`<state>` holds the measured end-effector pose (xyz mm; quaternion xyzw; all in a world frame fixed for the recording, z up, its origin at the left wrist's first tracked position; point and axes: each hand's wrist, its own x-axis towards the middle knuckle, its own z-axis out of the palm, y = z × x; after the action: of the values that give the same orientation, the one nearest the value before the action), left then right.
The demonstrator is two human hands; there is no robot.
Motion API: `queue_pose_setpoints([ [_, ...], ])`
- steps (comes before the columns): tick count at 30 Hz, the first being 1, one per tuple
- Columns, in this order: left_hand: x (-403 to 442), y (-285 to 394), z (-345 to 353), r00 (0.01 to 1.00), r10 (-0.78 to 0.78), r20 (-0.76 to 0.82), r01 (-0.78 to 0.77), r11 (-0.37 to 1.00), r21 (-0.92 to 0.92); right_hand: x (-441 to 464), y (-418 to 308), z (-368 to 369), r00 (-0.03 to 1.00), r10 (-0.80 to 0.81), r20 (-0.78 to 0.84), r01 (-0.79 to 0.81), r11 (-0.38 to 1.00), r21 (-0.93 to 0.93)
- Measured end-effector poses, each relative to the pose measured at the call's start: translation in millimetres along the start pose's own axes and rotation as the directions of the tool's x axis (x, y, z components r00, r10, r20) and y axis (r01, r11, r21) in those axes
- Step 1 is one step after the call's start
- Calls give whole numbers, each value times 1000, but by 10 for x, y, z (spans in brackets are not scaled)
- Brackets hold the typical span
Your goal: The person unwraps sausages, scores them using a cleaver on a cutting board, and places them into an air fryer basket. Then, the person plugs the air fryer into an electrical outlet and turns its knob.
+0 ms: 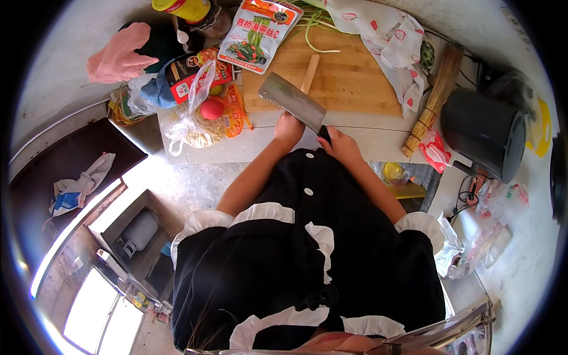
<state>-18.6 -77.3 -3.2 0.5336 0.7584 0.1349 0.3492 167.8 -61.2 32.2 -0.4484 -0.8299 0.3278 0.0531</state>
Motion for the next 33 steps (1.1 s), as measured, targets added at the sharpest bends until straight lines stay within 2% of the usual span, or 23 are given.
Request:
queue_pose_setpoints([
  [20,-7,-42,37,996,68,-64,-66,997,28,93,-46,-119,995,43,88,-46,998,40],
  [23,-11,-76,70,989,89,-119,-89,996,10,82,-44,-124,994,49,94,-55,997,59],
  [29,-4,-41,16,997,19,-76,-22,999,-34,30,-43,-140,994,46,102,-52,997,55],
  [33,4,-146,89,999,18,-37,-18,1000,8,-37,-2,-9,994,36,107,-41,998,46],
])
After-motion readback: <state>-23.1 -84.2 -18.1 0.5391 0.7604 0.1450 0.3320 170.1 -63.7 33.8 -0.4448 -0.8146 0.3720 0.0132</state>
